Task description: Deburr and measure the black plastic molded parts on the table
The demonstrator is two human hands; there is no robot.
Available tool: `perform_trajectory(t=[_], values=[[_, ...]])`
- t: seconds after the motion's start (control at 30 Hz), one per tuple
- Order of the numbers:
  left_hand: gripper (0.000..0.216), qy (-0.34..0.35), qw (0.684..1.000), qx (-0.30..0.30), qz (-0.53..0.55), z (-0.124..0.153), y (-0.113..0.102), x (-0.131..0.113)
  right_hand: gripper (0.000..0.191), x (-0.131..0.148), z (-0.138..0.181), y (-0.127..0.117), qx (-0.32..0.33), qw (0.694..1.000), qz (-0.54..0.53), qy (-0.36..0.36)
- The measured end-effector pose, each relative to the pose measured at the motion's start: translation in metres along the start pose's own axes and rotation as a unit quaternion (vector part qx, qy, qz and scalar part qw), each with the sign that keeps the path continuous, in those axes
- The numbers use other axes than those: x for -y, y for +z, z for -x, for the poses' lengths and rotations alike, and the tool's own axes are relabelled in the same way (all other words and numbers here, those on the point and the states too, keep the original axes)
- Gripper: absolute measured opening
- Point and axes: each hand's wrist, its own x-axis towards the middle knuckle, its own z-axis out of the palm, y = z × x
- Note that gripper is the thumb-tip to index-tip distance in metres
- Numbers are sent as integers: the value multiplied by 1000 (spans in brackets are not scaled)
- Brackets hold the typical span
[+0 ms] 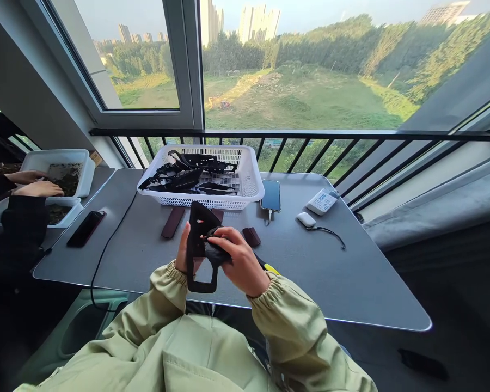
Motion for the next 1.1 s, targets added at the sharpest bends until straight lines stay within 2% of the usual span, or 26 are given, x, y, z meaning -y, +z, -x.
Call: perform_trajectory(t=[0.1,0.17,0.23,0.33,0.43,0.6,0.67,0.8,0.83,0.9,0.97,1.1], values=[[48,46,999,-19,4,-3,-3,-4,49,-5,4,9,42,999,24,-10],[45,74,996,-39,14,-4,-6,-10,47,-2,12,16,94,996,4,-9],[43,94,994,-60,14,-5,-8,-14,41,3,21,21,107,994,-23,2],[46,87,993,-77,4,-5,-5,-13,32,15,30,26,99,992,-77,7],[48,80,993,-89,-10,-4,-2,-10,29,22,33,30,124,986,-113,-12],[53,92,992,-81,-31,0,-5,-15,20,7,31,19,181,982,-52,8],[54,77,994,-69,-37,1,-7,-17,17,-2,26,7,142,989,-16,23],[57,38,996,-37,-66,2,-8,-8,24,-10,9,-8,-34,999,-8,32],[56,35,997,-27,-68,2,-7,-5,27,-11,5,-7,-61,998,-2,28],[55,41,997,-10,-62,1,-6,0,33,-10,0,-1,-71,997,17,18],[55,57,997,-9,-52,0,-7,-1,35,-7,3,8,-37,999,23,16],[57,83,994,-51,-57,-1,-14,-13,33,2,16,17,126,991,-34,-10]])
